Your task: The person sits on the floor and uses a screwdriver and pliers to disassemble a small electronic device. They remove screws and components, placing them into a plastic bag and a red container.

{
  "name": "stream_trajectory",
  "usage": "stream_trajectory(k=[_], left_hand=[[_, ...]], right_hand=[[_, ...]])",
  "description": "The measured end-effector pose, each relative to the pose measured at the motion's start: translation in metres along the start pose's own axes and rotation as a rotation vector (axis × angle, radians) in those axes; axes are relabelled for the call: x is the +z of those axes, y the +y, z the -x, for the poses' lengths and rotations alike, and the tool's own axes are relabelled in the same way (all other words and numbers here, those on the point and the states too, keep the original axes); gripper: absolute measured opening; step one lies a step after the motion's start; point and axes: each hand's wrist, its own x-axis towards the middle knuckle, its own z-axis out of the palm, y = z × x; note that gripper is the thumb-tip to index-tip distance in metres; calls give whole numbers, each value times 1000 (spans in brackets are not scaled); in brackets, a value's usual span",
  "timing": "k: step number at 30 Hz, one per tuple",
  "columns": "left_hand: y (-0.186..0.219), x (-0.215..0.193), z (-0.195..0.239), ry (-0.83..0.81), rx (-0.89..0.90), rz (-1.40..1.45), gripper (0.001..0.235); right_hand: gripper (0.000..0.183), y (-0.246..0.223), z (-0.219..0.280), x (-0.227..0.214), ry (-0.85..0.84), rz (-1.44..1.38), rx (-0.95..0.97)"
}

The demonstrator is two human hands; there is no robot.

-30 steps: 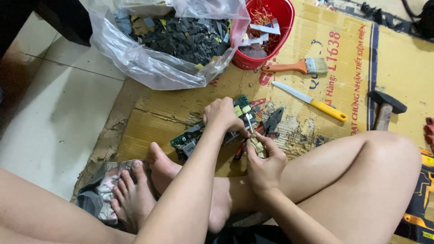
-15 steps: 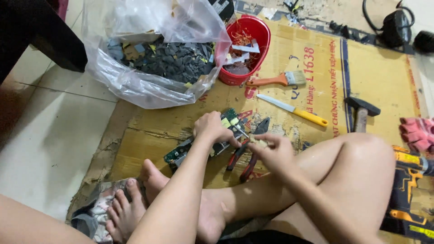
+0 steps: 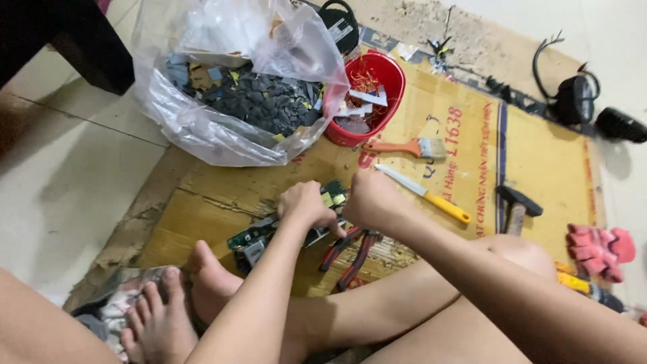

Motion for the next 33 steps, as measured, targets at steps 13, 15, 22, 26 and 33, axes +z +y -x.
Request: stream_trajectory(k=[13, 15, 22, 26, 33], left_hand=[[-11, 3, -3, 183, 136, 281, 67], [-21, 15, -20, 250, 151, 353, 68], [-15, 52, -52, 912, -45, 278, 44], [-7, 45, -56, 1005, -201, 131, 39], [-10, 64, -86, 883, -317, 144, 55]], right_hand=[[35, 12, 11, -6, -156, 98, 4], [44, 11, -6, -6, -278, 121, -72], [32, 0, -38, -19, -553, 208, -147], [34, 4, -39, -13, -484, 162, -177], [41, -3, -20, 0, -270, 140, -184]])
